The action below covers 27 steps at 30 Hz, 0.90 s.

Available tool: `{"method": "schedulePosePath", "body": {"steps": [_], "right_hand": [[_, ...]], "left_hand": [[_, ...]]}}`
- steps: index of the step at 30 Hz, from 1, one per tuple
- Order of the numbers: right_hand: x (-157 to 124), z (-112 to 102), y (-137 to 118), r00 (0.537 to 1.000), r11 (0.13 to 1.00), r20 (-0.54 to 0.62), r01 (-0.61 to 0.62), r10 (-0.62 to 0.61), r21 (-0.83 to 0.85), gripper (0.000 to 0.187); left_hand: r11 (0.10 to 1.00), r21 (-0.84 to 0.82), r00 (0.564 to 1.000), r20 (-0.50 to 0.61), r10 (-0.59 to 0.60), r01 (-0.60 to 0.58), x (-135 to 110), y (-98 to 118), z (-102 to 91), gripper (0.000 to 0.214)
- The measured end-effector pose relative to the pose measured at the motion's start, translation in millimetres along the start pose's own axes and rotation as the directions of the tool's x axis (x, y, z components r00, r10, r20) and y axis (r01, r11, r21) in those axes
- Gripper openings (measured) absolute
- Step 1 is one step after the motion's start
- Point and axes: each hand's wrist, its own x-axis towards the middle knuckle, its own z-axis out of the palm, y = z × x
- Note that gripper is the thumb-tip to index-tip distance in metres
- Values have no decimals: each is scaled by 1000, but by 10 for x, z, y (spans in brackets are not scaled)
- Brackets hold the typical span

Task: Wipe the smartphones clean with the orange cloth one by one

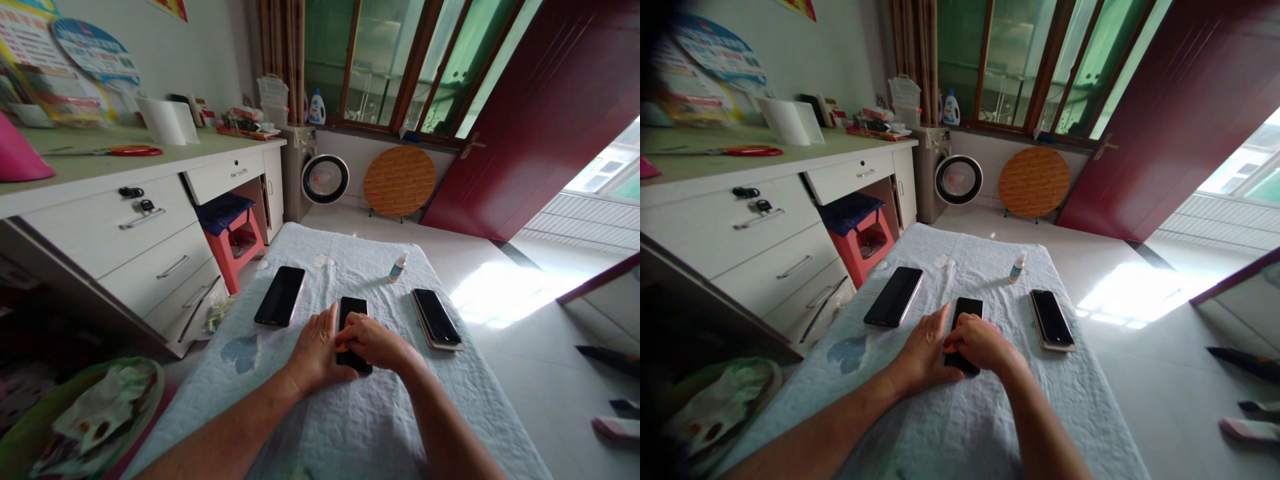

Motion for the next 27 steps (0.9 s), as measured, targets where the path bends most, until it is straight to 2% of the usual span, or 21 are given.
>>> {"method": "schedulePosePath", "body": {"steps": [4,9,12,16,19,27], "right_hand": [[64,53,86,984,999,-173,-44,44,7,23],[170,137,232,892,977,-423,-204,161,-59,25],[230,177,345,837,947,-505,-305,214,-105,25],[263,191,428,786,895,-545,-426,293,-133,27],[262,183,416,788,880,-533,-449,308,-156,25],[310,174,295,856,901,-460,-370,236,-226,25]], "left_hand": [[1000,-6,999,40,-12,12,-1,53,-58,126],[999,29,999,33,15,-16,-9,47,-39,124],[998,57,1000,29,12,-13,0,25,-4,127],[998,56,999,32,18,-20,13,12,20,127],[999,45,999,36,17,-18,12,14,20,127],[998,55,1000,27,12,-14,5,-27,38,127]]}}
